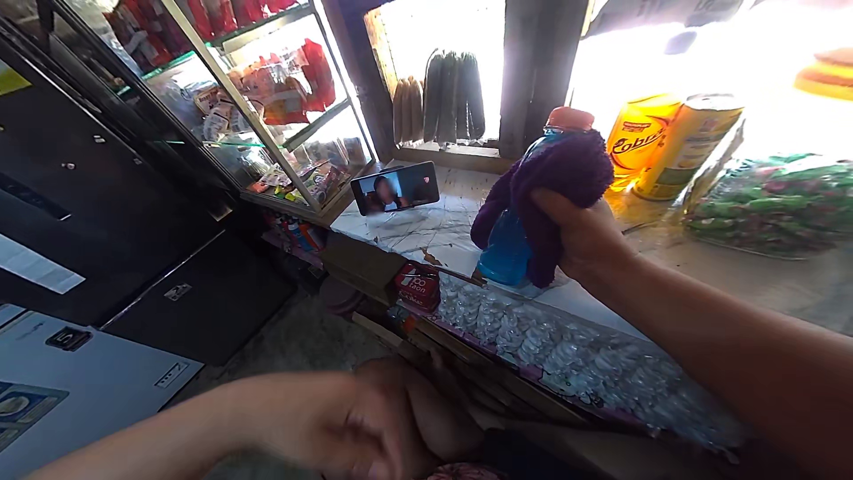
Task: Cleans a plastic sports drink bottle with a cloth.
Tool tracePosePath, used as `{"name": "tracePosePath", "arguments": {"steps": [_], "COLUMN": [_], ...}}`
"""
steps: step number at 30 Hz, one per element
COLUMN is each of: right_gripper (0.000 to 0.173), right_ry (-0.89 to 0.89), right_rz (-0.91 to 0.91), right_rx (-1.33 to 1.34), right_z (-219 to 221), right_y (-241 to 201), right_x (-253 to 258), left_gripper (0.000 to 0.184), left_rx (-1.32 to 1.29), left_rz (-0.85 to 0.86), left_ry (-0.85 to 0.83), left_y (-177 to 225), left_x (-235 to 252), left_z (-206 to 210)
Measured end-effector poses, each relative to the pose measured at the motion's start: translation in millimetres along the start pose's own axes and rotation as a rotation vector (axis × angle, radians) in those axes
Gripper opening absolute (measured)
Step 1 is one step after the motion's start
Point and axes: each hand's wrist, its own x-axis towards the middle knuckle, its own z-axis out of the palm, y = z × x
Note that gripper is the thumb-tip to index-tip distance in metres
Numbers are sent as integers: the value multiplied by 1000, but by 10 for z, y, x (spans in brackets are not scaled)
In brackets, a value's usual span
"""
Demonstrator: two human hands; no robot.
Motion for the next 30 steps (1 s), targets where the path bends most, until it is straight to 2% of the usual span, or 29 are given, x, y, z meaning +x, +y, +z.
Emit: {"name": "tracePosePath", "arguments": {"steps": [3, 5, 7, 9, 10, 11, 13, 16, 19, 22, 24, 27, 30], "right_gripper": [28, 27, 23, 18, 16, 15, 14, 22, 26, 24, 20, 23, 25], "right_ry": [10, 23, 18, 19, 20, 26, 40, 55, 51, -33, -96, -190, -267], "right_rz": [-2, -20, -55, -33, -18, -6, -1, -18, -46, -82, -112, -137, -122], "right_rx": [-18, -20, -7, -4, -3, -8, 3, -9, -31, -50, -23, 28, 44], "right_z": [-12, -10, -41, -80, -92, -96, -84, -66, -79, -96, -82, -48, -50], "right_y": [-24, -34, -31, -31, -35, -39, -52, -66, -80, -90, -104, -107, -93], "right_x": [11, 6, 21, 10, 3, -5, -28, -65, -97, -124, -130, -166, -204], "left_gripper": [25, 26, 28, 25, 23, 21, 19, 23, 35, 44, 49, 64, 66], "left_rx": [375, 474, 285, -68, -222, -332, -443, -524, -328, -190, -208, -218, -131], "left_rz": [4, 120, 419, 719, 815, 862, 836, 720, 646, 577, 599, 650, 710], "left_ry": [133, 272, 527, 789, 912, 1028, 1184, 1216, 1173, 1060, 981, 905, 964], "left_y": [-492, -677, -774, -804, -796, -773, -725, -711, -821, -885, -905, -910, -920], "left_x": [473, 774, 1033, 1315, 1466, 1612, 1841, 2011, 2091, 2036, 1979, 1922, 1956], "left_z": [-308, -399, -414, -340, -305, -289, -325, -399, -369, -304, -280, -254, -191]}}
